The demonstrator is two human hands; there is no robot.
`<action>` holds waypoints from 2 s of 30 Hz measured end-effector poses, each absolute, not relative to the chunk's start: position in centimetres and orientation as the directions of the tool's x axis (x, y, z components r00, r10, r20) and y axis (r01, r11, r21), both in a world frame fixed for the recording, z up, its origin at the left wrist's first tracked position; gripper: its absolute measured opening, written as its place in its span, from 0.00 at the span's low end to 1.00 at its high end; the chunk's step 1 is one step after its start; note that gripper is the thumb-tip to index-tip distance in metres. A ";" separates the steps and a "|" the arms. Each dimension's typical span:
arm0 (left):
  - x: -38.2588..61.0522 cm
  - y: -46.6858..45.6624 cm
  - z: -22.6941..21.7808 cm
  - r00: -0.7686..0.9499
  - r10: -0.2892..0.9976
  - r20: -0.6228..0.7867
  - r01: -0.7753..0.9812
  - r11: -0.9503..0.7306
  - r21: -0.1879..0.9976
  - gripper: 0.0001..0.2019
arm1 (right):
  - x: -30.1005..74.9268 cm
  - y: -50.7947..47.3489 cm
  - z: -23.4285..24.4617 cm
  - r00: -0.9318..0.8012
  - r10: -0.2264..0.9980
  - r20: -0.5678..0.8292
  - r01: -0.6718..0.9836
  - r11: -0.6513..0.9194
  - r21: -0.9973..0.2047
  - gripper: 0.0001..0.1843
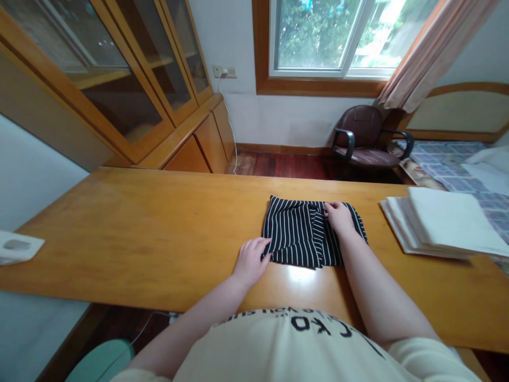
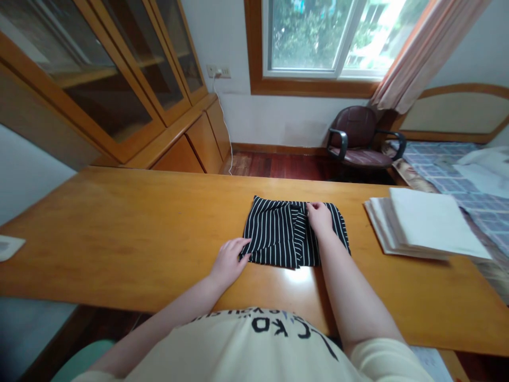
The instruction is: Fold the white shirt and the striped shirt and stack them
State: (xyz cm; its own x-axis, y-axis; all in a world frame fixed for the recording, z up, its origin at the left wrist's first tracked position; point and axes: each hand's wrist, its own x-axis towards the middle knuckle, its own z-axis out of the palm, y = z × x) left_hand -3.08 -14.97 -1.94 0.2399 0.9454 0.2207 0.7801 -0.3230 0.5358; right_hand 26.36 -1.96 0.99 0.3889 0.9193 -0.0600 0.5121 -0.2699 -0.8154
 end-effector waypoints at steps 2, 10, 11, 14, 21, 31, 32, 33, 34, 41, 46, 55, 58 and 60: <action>-3.0 -15.0 -1.8 0.240 0.947 0.214 0.786 -0.319 0.530 0.18 | 25.9 -2.4 1.7 0.371 0.929 0.014 0.616 -0.235 -0.752 0.18; -2.8 -15.0 -1.4 0.256 0.936 0.242 0.778 -0.348 0.522 0.08 | 22.3 -3.1 2.6 0.146 0.988 -0.047 0.731 -0.140 -0.668 0.19; -2.9 -15.0 -1.3 0.260 0.932 0.253 0.771 -0.358 0.527 0.07 | 22.3 -3.1 2.6 0.159 0.987 -0.018 0.681 -0.122 -0.722 0.17; -3.0 -15.1 -1.1 0.251 0.925 0.285 0.752 -0.372 0.545 0.06 | 22.8 -3.5 3.0 0.240 0.971 0.021 0.450 -0.092 -0.888 0.14; -2.9 -15.2 -0.9 0.257 0.915 0.310 0.727 -0.394 0.562 0.06 | 24.8 -5.1 2.4 0.262 0.946 -0.191 0.410 -0.288 -0.865 0.07; -2.7 -15.1 -0.9 0.348 0.915 0.205 0.749 -0.402 0.527 0.13 | 25.2 -1.9 1.9 0.281 0.952 -0.121 0.734 -0.294 -0.612 0.25; -2.7 -15.1 -0.9 0.348 0.915 0.202 0.752 -0.401 0.524 0.13 | 25.0 -1.4 2.0 0.243 0.958 -0.154 0.743 -0.286 -0.605 0.24; -2.7 -15.1 -1.0 0.348 0.915 0.202 0.753 -0.402 0.521 0.12 | 24.8 -1.0 2.1 0.206 0.960 -0.189 0.747 -0.279 -0.604 0.23; -2.8 -15.0 -1.0 0.348 0.915 0.205 0.753 -0.403 0.521 0.10 | 24.7 -0.6 2.1 0.172 0.961 -0.218 0.746 -0.272 -0.607 0.21; -2.9 -15.0 -1.4 0.337 0.911 0.239 0.742 -0.413 0.529 0.06 | 24.6 0.7 3.0 0.027 0.982 -0.186 0.573 -0.168 -0.802 0.17; -2.9 -15.0 -1.4 0.345 0.907 0.243 0.740 -0.422 0.524 0.06 | 23.9 2.1 3.2 0.080 0.975 -0.205 0.561 -0.214 -0.800 0.13; -2.7 -15.0 -1.0 0.344 0.911 0.228 0.742 -0.413 0.528 0.06 | 24.3 -0.3 3.1 0.323 0.946 -0.003 0.785 -0.270 -0.558 0.19; -2.7 -15.0 -1.0 0.343 0.910 0.231 0.736 -0.413 0.536 0.06 | 24.0 -3.1 3.3 0.170 0.961 -0.218 0.779 -0.266 -0.567 0.25; -2.7 -15.0 -1.0 0.339 0.911 0.233 0.733 -0.411 0.542 0.06 | 23.7 -4.7 3.0 0.092 0.943 -0.319 0.771 -0.270 -0.577 0.22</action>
State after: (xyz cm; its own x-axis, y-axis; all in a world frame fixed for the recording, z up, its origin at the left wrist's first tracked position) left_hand -2.72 -14.96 -1.04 0.3393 0.9114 0.2329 0.7329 -0.4113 0.5419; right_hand 23.70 -4.69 3.01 0.0918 0.9432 -0.3193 0.7705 -0.2703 -0.5772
